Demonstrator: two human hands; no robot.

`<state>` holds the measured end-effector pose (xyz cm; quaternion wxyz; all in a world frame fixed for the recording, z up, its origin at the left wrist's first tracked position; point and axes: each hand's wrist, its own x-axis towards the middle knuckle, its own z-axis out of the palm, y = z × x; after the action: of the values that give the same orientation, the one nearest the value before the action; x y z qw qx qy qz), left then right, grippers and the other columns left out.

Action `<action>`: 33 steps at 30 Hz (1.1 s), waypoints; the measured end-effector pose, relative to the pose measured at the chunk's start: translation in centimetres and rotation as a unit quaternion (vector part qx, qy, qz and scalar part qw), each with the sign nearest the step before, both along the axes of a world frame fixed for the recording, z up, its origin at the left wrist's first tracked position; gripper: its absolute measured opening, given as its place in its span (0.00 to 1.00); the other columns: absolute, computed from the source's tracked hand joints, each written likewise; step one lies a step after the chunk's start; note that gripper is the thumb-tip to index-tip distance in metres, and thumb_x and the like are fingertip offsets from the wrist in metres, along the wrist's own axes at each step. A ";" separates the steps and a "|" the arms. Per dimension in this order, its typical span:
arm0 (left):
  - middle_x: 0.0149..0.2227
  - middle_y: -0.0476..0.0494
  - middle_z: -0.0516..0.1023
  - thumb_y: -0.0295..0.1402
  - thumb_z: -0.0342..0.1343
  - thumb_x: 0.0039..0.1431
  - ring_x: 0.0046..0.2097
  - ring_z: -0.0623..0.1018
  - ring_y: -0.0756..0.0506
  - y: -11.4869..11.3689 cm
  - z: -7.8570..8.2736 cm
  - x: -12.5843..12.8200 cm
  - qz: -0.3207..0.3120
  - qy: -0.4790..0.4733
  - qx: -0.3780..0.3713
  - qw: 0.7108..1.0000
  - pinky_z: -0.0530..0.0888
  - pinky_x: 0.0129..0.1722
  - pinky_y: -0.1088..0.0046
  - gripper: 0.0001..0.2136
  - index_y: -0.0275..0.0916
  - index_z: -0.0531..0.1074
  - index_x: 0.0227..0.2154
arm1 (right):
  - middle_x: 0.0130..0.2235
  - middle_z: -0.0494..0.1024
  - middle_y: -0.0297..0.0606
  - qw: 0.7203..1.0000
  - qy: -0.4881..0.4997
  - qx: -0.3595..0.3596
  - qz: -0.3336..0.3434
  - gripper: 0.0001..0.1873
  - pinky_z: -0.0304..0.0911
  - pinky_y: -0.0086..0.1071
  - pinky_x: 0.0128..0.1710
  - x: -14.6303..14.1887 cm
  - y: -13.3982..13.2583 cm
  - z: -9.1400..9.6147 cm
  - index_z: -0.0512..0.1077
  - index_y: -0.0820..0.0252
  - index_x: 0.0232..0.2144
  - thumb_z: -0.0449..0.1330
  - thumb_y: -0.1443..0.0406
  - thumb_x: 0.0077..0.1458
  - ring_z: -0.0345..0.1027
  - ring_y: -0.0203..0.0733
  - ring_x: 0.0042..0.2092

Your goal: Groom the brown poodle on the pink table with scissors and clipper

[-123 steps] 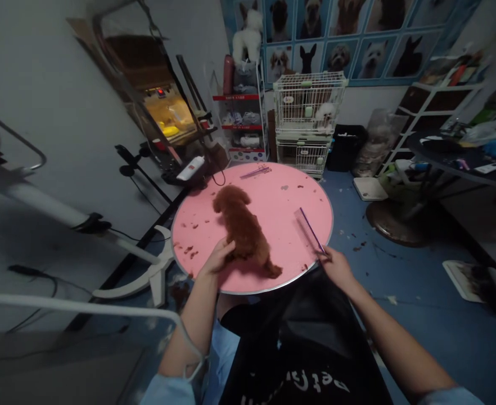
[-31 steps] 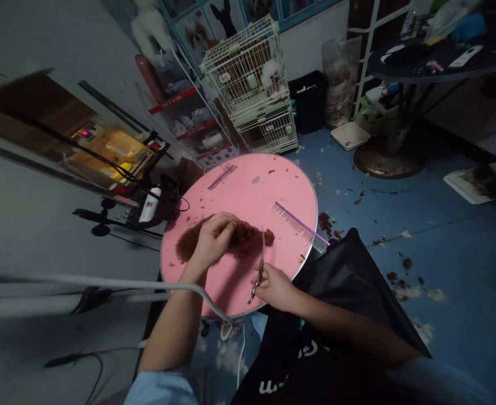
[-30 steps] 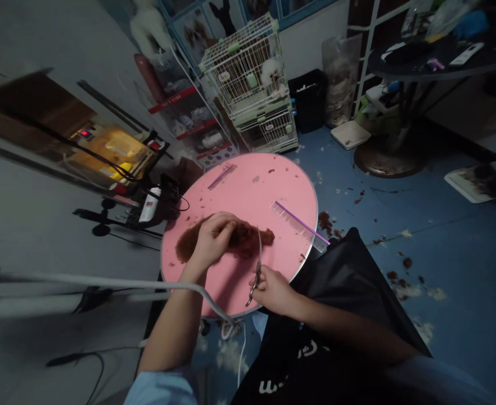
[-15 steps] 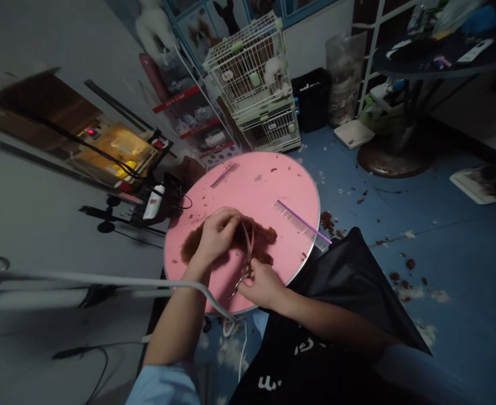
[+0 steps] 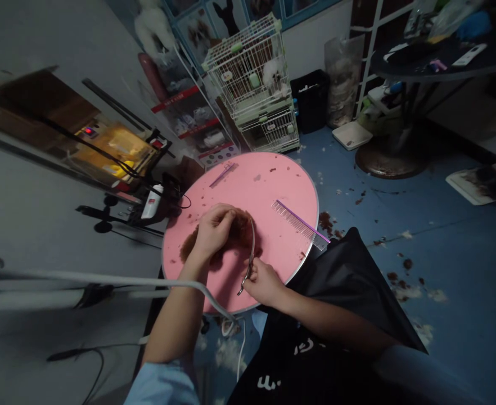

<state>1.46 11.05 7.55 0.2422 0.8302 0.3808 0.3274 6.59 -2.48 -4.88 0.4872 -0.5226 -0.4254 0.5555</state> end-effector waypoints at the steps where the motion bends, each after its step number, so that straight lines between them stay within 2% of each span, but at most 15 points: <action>1: 0.31 0.46 0.77 0.31 0.51 0.58 0.35 0.75 0.49 0.1 -0.1 -0.1 0.000 -0.001 0.003 1.000 0.72 0.38 0.73 0.08 0.37 0.73 0.27 | 0.34 0.76 0.33 0.999 0.033 -0.005 -0.001 0.20 0.65 0.26 0.29 0.2 -0.1 0.1 0.63 0.57 0.41 0.58 0.75 0.44 0.72 0.35 0.31; 4: 0.31 0.46 0.77 0.30 0.51 0.59 0.35 0.76 0.48 0.3 -0.5 -0.6 -0.003 0.001 0.015 1.000 0.72 0.38 0.72 0.09 0.38 0.73 0.26 | 0.34 0.75 0.34 0.998 0.057 -0.022 -0.001 0.17 0.66 0.27 0.29 3.6 -0.5 1.0 0.64 0.57 0.41 0.58 0.72 0.47 0.72 0.36 0.32; 6: 0.32 0.45 0.78 0.29 0.50 0.59 0.36 0.76 0.47 0.1 -0.7 -1.0 -0.012 -0.001 0.033 0.999 0.72 0.40 0.71 0.09 0.38 0.74 0.27 | 0.31 0.75 0.36 0.998 -0.059 -0.033 0.001 0.07 0.66 0.30 0.28 7.9 -0.5 2.0 0.68 0.59 0.37 0.56 0.65 0.54 0.73 0.40 0.31; 7: 0.32 0.45 0.78 0.29 0.50 0.59 0.37 0.76 0.47 -0.1 -0.8 -1.2 -0.017 -0.003 0.045 0.999 0.72 0.40 0.70 0.09 0.38 0.74 0.27 | 0.30 0.76 0.39 0.986 -0.163 -0.032 -0.019 0.07 0.66 0.31 0.31 10.3 -0.3 2.5 0.70 0.59 0.34 0.54 0.62 0.58 0.73 0.42 0.33; 10: 0.31 0.45 0.78 0.29 0.51 0.59 0.36 0.76 0.47 -0.7 -1.2 -1.7 -0.011 -0.021 0.088 0.996 0.72 0.40 0.70 0.09 0.38 0.75 0.27 | 0.39 0.77 0.51 0.886 -0.446 -0.098 -0.082 0.12 0.65 0.40 0.41 16.1 1.1 3.5 0.72 0.62 0.37 0.56 0.60 0.58 0.73 0.53 0.43; 12: 0.31 0.45 0.78 0.29 0.53 0.58 0.38 0.76 0.47 -1.1 -1.8 -2.1 0.015 -0.037 0.105 0.994 0.72 0.42 0.68 0.08 0.38 0.75 0.27 | 0.45 0.75 0.59 0.848 -0.503 -0.150 -0.075 0.17 0.64 0.44 0.43 18.0 2.2 3.4 0.70 0.66 0.43 0.61 0.60 0.54 0.72 0.58 0.46; 13: 0.33 0.44 0.78 0.30 0.53 0.57 0.39 0.76 0.46 -1.3 -2.2 -2.5 0.035 -0.046 0.106 0.993 0.72 0.44 0.68 0.08 0.38 0.76 0.26 | 0.45 0.74 0.61 0.846 -0.502 -0.167 -0.065 0.20 0.64 0.45 0.44 18.5 2.6 3.2 0.69 0.68 0.45 0.63 0.61 0.52 0.72 0.60 0.47; 15: 0.38 0.42 0.77 0.32 0.54 0.56 0.44 0.75 0.45 -1.9 -3.2 -3.2 0.096 -0.069 0.093 0.989 0.70 0.48 0.66 0.08 0.38 0.77 0.26 | 0.43 0.76 0.62 0.859 -0.477 -0.179 -0.051 0.23 0.63 0.45 0.44 18.7 3.0 2.6 0.69 0.71 0.45 0.66 0.65 0.48 0.72 0.60 0.46; 18: 0.43 0.41 0.75 0.37 0.56 0.55 0.49 0.73 0.44 -2.8 -5.6 -4.8 0.223 -0.144 0.017 0.964 0.68 0.51 0.66 0.09 0.38 0.77 0.27 | 0.37 0.78 0.56 0.891 -0.427 -0.150 -0.043 0.15 0.63 0.42 0.43 18.4 2.4 1.9 0.71 0.68 0.38 0.65 0.68 0.46 0.72 0.57 0.44; 20: 0.38 0.42 0.75 0.42 0.56 0.52 0.44 0.74 0.45 -3.3 -7.1 -5.8 0.264 -0.214 -0.094 0.936 0.69 0.46 0.68 0.12 0.38 0.75 0.28 | 0.35 0.78 0.50 0.919 -0.375 -0.113 -0.043 0.07 0.63 0.38 0.41 17.7 1.5 1.5 0.71 0.65 0.34 0.60 0.67 0.51 0.73 0.52 0.42; 22: 0.30 0.45 0.73 0.44 0.59 0.46 0.35 0.73 0.47 -3.4 -8.0 -6.5 0.250 -0.234 -0.184 0.921 0.70 0.38 0.70 0.13 0.38 0.73 0.25 | 0.32 0.77 0.43 0.948 -0.307 -0.075 -0.047 0.07 0.64 0.34 0.38 16.3 0.6 1.1 0.70 0.62 0.33 0.53 0.66 0.56 0.73 0.45 0.38; 24: 0.26 0.47 0.71 0.43 0.62 0.42 0.31 0.70 0.49 -3.1 -7.8 -6.8 0.229 -0.224 -0.211 0.923 0.69 0.34 0.73 0.14 0.37 0.71 0.22 | 0.27 0.75 0.36 0.970 -0.233 -0.047 -0.045 0.10 0.65 0.30 0.32 14.3 0.2 0.6 0.69 0.61 0.33 0.49 0.65 0.57 0.71 0.40 0.31; 28: 0.25 0.47 0.71 0.41 0.63 0.40 0.29 0.69 0.50 -1.9 -5.2 -6.4 0.202 -0.200 -0.209 0.935 0.67 0.30 0.75 0.12 0.37 0.72 0.21 | 0.18 0.66 0.26 0.994 -0.107 -0.020 -0.027 0.08 0.60 0.27 0.18 10.4 0.8 -0.6 0.69 0.60 0.30 0.54 0.60 0.53 0.61 0.34 0.18; 30: 0.24 0.47 0.71 0.40 0.63 0.41 0.27 0.68 0.50 -1.5 -3.9 -5.9 0.191 -0.187 -0.213 0.940 0.65 0.27 0.75 0.12 0.36 0.73 0.21 | 0.16 0.65 0.26 0.998 -0.064 -0.010 -0.026 0.09 0.58 0.27 0.15 9.2 2.0 -1.0 0.69 0.60 0.28 0.57 0.59 0.51 0.59 0.34 0.15; 33: 0.22 0.49 0.68 0.41 0.62 0.42 0.23 0.64 0.52 -1.1 -2.9 -5.2 0.174 -0.164 -0.237 0.942 0.60 0.23 0.76 0.12 0.37 0.72 0.22 | 0.18 0.70 0.30 0.999 -0.021 0.008 -0.047 0.07 0.58 0.26 0.15 8.4 4.8 -0.8 0.71 0.60 0.25 0.59 0.61 0.49 0.64 0.35 0.18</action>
<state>-3.78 9.92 4.68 0.4306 0.6045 0.5409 0.3957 14.96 2.37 -5.71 0.5075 -0.5497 -0.4149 0.5178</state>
